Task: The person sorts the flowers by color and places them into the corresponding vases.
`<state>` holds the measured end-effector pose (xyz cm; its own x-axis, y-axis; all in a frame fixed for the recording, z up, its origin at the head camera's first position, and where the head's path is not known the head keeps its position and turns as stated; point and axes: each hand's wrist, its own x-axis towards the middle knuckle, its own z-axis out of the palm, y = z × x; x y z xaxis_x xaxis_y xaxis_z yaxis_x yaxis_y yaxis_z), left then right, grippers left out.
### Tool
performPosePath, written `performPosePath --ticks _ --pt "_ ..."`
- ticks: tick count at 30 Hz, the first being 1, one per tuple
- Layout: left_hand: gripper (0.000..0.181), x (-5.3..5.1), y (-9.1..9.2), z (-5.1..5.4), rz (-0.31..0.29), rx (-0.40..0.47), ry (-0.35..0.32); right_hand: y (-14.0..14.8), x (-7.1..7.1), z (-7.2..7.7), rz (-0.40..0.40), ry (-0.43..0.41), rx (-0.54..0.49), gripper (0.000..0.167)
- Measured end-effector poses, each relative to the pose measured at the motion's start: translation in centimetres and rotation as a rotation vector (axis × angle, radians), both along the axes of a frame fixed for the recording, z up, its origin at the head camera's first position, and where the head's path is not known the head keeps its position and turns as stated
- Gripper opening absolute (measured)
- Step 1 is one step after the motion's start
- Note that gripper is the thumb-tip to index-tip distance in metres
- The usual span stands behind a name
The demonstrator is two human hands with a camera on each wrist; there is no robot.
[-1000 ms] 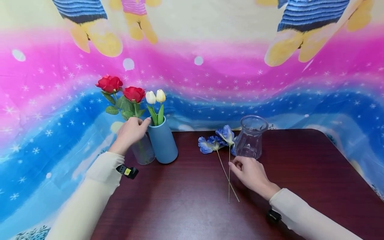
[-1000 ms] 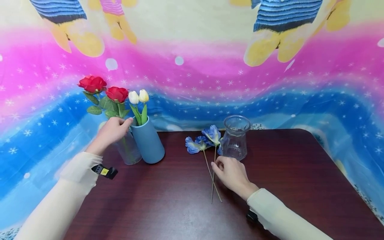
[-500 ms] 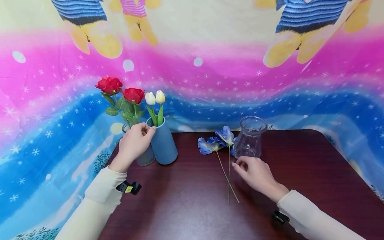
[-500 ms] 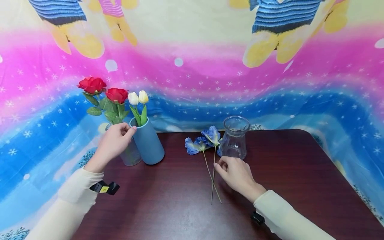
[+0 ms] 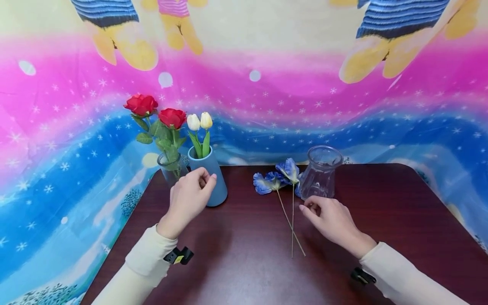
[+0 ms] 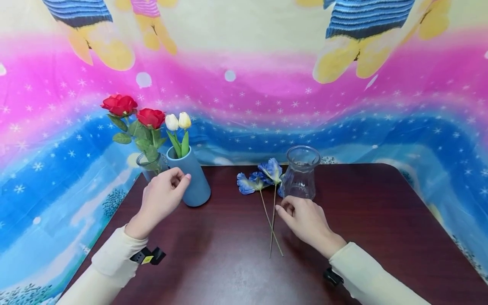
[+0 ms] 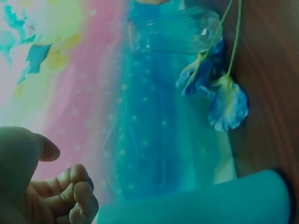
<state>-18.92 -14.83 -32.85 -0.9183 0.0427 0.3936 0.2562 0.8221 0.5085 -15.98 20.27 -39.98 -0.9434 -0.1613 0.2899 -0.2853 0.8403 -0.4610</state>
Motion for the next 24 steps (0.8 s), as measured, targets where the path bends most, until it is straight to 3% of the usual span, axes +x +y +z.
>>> performPosePath --ticks 6,11,18,24 --pt "0.029 0.7 1.7 -1.3 -0.045 -0.052 0.028 1.1 0.1 0.7 -0.017 0.017 0.024 0.016" --pt "0.026 1.4 3.4 -2.0 -0.105 -0.113 0.031 2.6 -0.2 2.3 -0.056 0.108 0.007 0.015" --pt "0.026 2.1 5.8 -2.8 -0.179 -0.154 0.027 4.6 -1.5 5.0 -0.155 0.178 -0.048 0.021" --pt "0.029 2.6 7.2 -4.0 -0.248 -0.190 0.021 5.9 -3.0 5.9 -0.219 0.180 -0.060 0.023"
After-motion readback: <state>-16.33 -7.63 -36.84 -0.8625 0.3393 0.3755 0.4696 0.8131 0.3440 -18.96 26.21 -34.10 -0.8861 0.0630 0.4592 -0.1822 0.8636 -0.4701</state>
